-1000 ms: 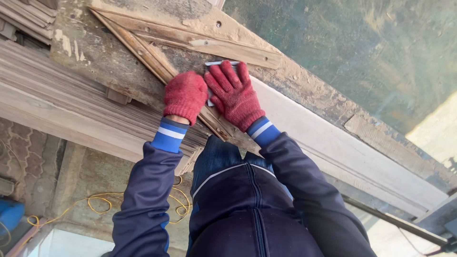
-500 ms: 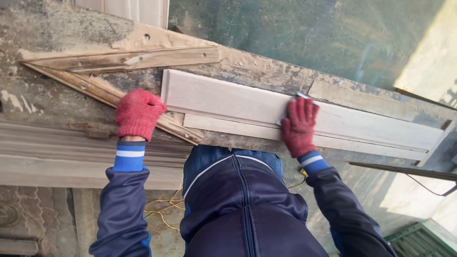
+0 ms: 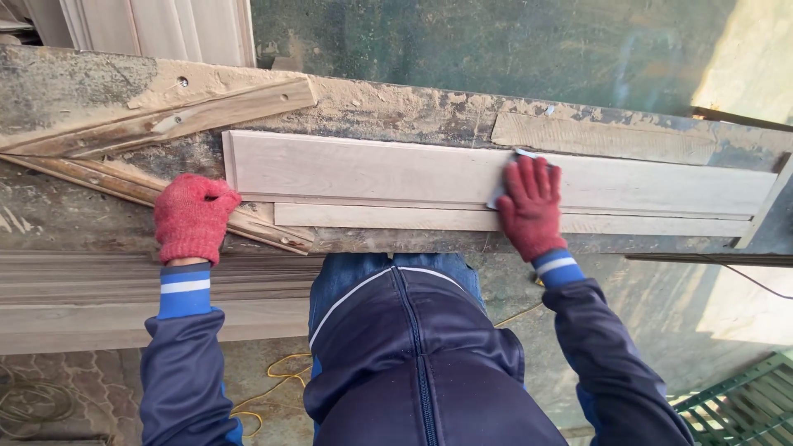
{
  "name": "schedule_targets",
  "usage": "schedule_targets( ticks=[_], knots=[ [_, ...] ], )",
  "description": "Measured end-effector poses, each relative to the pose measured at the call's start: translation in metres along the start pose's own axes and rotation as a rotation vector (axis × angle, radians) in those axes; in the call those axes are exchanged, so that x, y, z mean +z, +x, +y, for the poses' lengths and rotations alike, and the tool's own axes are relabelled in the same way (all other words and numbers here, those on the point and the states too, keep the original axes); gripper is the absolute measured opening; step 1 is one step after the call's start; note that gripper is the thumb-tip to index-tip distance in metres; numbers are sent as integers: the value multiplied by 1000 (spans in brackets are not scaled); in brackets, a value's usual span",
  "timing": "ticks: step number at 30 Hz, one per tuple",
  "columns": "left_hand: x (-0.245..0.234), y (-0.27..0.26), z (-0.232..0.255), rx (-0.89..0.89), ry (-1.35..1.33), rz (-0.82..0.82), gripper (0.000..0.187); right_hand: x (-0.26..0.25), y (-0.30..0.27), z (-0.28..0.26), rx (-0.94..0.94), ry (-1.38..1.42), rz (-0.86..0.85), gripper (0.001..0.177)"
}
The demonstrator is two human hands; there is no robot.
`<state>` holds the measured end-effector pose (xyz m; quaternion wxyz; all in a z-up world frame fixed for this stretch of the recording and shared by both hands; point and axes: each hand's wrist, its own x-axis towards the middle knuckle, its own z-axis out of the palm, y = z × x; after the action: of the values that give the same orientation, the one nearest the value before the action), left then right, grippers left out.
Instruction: The recorder sands a wooden plank manually with a piece of sandpaper and then using an orbital power sander.
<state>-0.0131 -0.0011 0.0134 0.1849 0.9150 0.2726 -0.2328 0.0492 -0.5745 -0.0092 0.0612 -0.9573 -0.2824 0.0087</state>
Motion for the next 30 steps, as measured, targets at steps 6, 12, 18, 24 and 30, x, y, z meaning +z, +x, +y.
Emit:
schedule_targets(
  ticks=[6,12,18,24,30],
  knots=[
    [4,-5,-3,27,-48,50,13,16,29,-47,26,29,6,59],
    [11,-10,-1,121,-18,122,13,16,160,-196,-368,195,63,58],
    [4,-19,13,130,9,167,17,-19,139,-159,-471,235,67,52],
    [-8,-18,24,88,-55,167,15,-8,99,-125,-328,55,31,50],
    [-12,-22,27,78,-106,166,14,19,182,-230,-276,130,78,60]
  ],
)
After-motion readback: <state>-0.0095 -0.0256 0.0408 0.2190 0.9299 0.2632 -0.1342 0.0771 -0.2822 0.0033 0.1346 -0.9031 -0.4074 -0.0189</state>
